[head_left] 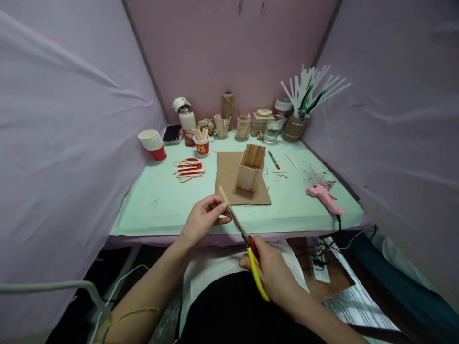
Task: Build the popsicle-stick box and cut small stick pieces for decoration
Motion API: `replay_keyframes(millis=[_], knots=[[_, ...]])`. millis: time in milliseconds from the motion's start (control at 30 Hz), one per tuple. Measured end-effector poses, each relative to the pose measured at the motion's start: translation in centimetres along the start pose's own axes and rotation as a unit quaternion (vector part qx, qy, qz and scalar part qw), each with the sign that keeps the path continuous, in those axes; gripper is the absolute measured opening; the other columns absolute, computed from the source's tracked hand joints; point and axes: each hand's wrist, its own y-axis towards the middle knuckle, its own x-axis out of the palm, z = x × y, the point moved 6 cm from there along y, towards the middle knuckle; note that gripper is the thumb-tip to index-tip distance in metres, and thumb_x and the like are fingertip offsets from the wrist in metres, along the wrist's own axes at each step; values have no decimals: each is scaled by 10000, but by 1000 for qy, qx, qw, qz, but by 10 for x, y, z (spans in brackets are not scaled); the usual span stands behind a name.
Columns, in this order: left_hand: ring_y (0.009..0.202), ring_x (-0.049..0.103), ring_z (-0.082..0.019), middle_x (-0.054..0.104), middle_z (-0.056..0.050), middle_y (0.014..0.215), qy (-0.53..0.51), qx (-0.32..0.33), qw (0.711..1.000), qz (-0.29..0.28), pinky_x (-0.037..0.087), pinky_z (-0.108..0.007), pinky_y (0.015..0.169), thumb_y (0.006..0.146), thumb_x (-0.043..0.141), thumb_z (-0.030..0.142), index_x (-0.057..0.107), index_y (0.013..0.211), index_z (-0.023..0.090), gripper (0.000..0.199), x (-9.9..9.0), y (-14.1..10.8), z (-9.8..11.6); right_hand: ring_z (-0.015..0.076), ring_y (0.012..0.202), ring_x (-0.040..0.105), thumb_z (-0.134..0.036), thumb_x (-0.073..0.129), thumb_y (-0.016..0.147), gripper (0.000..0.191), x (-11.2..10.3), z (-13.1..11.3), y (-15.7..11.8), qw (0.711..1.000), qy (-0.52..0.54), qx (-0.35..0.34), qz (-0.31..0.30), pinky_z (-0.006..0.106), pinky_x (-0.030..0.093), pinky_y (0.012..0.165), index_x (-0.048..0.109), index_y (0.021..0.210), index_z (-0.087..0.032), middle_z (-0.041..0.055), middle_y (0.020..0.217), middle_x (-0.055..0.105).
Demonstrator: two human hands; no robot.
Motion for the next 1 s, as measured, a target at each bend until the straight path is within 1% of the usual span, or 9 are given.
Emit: replay_keyframes(millis=[100,200,367,533,700,867,1000], knots=[[650,620,-105,644,3,690,1,1,1000,15,559,-218,600,645,790,400,644,754,146,313,0,-5,-2,201,686,589,-318,580,831,187,0,-3,-1,1000,-17,0,-7,266,343,600,409,825,-240,22,770,644],[636,610,-98,636,4,699,-6,-3,1000,31,557,-214,585,620,806,402,644,739,139,331,-1,-9,-3,197,678,578,-328,589,832,210,1,-5,-2,999,-26,2,-20,259,319,590,399,833,-239,15,755,626],[643,604,-89,629,8,712,-14,-6,999,35,561,-208,597,620,812,386,645,739,137,323,-1,-12,-3,205,696,598,-330,581,852,204,3,-7,-3,1000,-8,-4,-28,262,337,613,398,845,-241,23,779,661],[660,608,-95,630,7,703,-15,2,1000,20,571,-219,612,658,789,386,643,750,141,300,-2,-5,-2,213,717,633,-318,578,871,190,5,-10,2,1000,17,-16,-21,267,364,644,407,829,-246,20,771,710],[698,617,-100,631,13,712,-18,22,999,19,574,-219,634,672,779,385,638,768,149,291,-7,2,6,236,730,660,-368,582,871,233,4,-15,15,1000,-12,-15,9,273,371,623,398,791,-248,55,823,736],[704,611,-92,627,16,712,-18,29,999,20,576,-220,648,682,773,374,631,771,145,284,-11,5,13,241,797,693,-281,532,893,181,5,-23,22,999,27,-31,6,278,402,672,381,796,-256,29,832,767],[710,612,-93,628,17,714,-18,33,999,15,578,-220,647,690,767,372,628,773,147,277,-12,8,13,252,818,703,-229,495,902,132,4,-24,23,999,2,-31,15,283,398,671,396,820,-255,31,841,773]])
